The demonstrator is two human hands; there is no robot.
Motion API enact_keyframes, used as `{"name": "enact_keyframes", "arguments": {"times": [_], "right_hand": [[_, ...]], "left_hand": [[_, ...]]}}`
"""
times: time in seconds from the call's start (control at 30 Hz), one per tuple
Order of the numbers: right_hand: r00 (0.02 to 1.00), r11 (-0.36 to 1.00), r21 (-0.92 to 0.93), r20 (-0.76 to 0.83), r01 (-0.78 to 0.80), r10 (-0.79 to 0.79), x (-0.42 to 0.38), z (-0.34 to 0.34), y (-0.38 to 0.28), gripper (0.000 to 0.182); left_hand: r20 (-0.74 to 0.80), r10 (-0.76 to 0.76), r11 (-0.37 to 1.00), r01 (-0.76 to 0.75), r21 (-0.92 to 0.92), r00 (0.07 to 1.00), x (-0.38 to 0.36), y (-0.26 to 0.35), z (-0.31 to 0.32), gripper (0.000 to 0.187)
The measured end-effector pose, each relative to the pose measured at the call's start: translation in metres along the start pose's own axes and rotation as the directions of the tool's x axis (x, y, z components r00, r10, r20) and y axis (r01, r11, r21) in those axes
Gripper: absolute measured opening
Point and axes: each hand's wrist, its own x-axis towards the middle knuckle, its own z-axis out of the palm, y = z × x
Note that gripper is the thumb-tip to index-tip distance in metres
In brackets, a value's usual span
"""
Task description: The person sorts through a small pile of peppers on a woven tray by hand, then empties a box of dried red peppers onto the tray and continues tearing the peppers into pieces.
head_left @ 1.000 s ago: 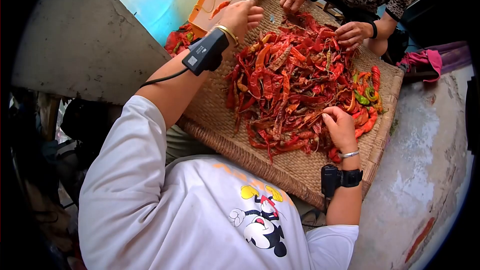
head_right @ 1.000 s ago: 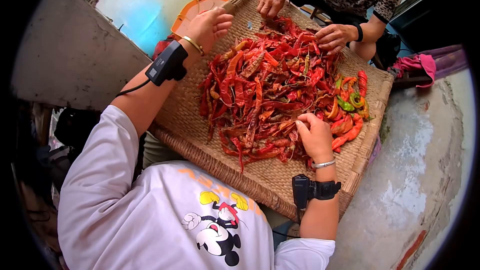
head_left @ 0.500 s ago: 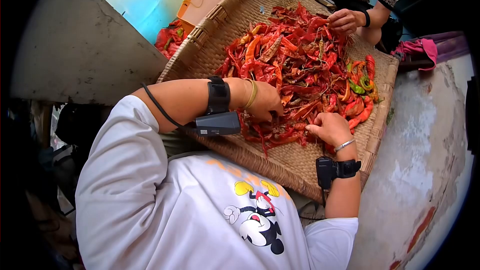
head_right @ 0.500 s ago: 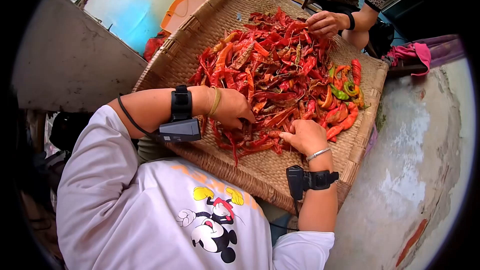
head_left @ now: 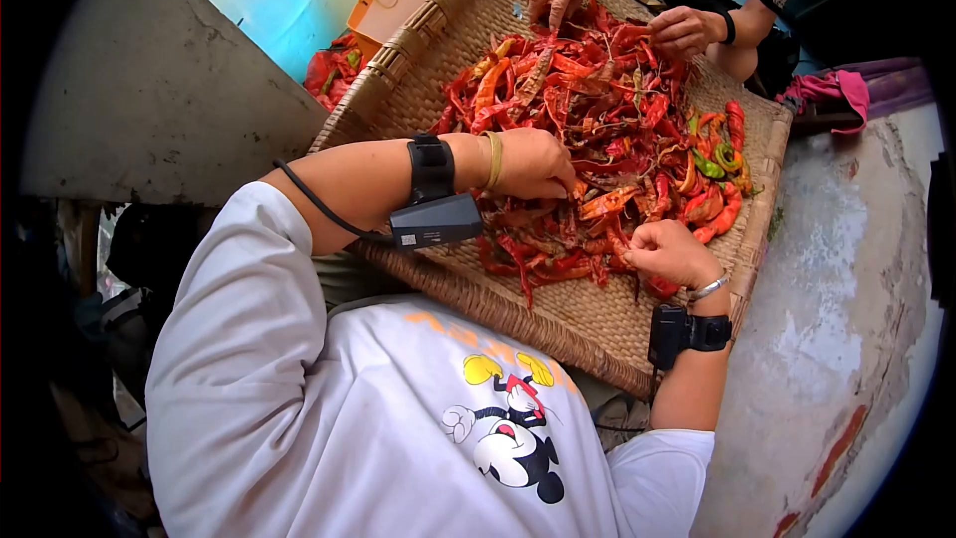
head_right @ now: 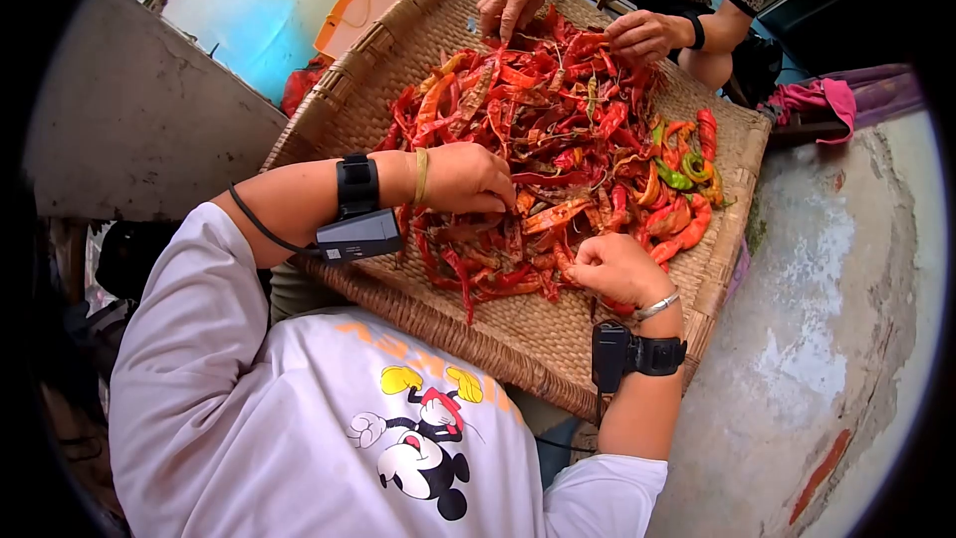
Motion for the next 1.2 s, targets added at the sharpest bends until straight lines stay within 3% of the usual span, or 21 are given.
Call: {"name": "enact_keyframes", "arguments": {"times": [0.03,0.07,0.13,0.17,0.27,0.33,0.4,0.47,0.5,0.53,0.6,0.67,0.73,0.8,0.87,1.0,1.07,1.13,1.17,1.2], "right_hand": [[0.998,0.986,0.160,0.024,0.054,-0.059,-0.003,0.000,-0.003,0.021],[0.998,0.986,0.160,0.023,0.053,-0.057,-0.004,0.000,-0.006,0.021],[0.987,0.906,0.416,0.093,0.078,-0.128,-0.004,0.001,-0.012,0.016],[0.987,0.907,0.414,0.092,0.080,-0.129,-0.004,0.002,-0.013,0.016],[0.987,0.815,0.565,0.003,0.129,-0.159,-0.004,0.003,-0.014,0.013],[0.963,0.742,0.613,-0.180,0.271,-0.203,-0.004,0.003,-0.015,0.012],[0.955,0.688,0.664,-0.248,0.291,-0.165,-0.004,0.004,-0.025,0.011],[0.918,0.603,0.712,-0.386,0.361,-0.093,-0.003,0.006,-0.028,0.010],[0.894,0.590,0.693,-0.432,0.414,-0.120,0.000,0.006,-0.026,0.010],[0.891,0.597,0.684,-0.437,0.419,-0.124,0.000,0.006,-0.025,0.010],[0.794,0.621,0.605,-0.607,0.499,-0.047,0.001,0.009,-0.030,0.012],[0.776,0.636,0.590,-0.630,0.497,-0.022,0.004,0.012,-0.034,0.013],[0.797,0.744,0.509,-0.601,0.432,-0.051,0.010,0.019,-0.033,0.013],[0.779,0.835,0.333,-0.604,0.439,-0.168,0.016,0.026,-0.038,0.011],[0.795,0.863,0.295,-0.579,0.411,-0.180,0.018,0.031,-0.042,0.012],[0.829,0.826,0.418,-0.550,0.378,-0.100,0.018,0.030,-0.041,0.012],[0.852,0.859,0.382,-0.512,0.341,-0.111,0.013,0.024,-0.034,0.014],[0.944,0.993,0.008,-0.310,0.117,-0.109,0.006,0.017,-0.026,0.018],[0.972,0.996,-0.081,-0.230,0.029,-0.047,0.005,0.017,-0.017,0.025],[0.971,0.996,-0.083,-0.232,0.040,-0.058,0.006,0.020,-0.009,0.025]], "left_hand": [[0.001,0.003,1.000,-0.003,0.000,1.000,0.001,0.002,0.000,0.020],[0.008,-0.003,0.997,0.004,-0.079,1.000,0.001,0.006,0.000,0.019],[0.015,-0.009,0.987,0.012,-0.157,1.000,0.001,0.011,0.003,0.017],[0.015,-0.002,0.978,0.005,-0.210,1.000,0.000,0.013,0.005,0.018],[0.039,-0.032,0.955,0.042,-0.292,0.999,-0.001,0.021,0.005,0.019],[0.138,-0.158,0.877,0.203,-0.436,0.978,0.000,0.024,0.004,0.020],[0.148,-0.121,0.905,0.170,-0.390,0.982,0.002,0.025,-0.002,0.026],[-0.080,-0.269,0.881,0.212,-0.422,0.960,0.002,0.025,-0.003,0.035],[-0.199,-0.363,0.839,0.227,-0.494,0.910,0.002,0.026,-0.003,0.040],[-0.137,-0.528,0.687,0.327,-0.649,0.838,0.004,0.026,-0.005,0.037],[0.026,-0.636,0.514,0.449,-0.731,0.771,0.005,0.031,-0.018,0.035],[0.210,-0.485,0.458,0.451,-0.766,0.849,0.004,0.027,-0.016,0.035],[0.086,-0.279,0.500,0.221,-0.837,0.956,0.004,0.031,0.000,0.034],[0.165,-0.261,0.446,0.270,-0.853,0.951,0.003,0.039,0.002,0.031],[0.176,-0.313,0.449,0.309,-0.838,0.933,0.002,0.038,0.003,0.029],[0.058,-0.319,0.465,0.210,-0.860,0.946,0.004,0.023,0.007,0.023],[0.010,-0.501,0.285,0.176,-0.942,0.866,0.005,0.025,-0.011,0.020],[-0.119,-0.634,0.248,0.055,-0.967,0.764,0.006,0.019,-0.034,0.019],[-0.196,-0.687,0.246,-0.030,-0.969,0.699,0.004,0.013,-0.046,0.020],[-0.269,-0.690,0.264,-0.113,-0.958,0.672,0.001,0.000,-0.057,0.018]]}}
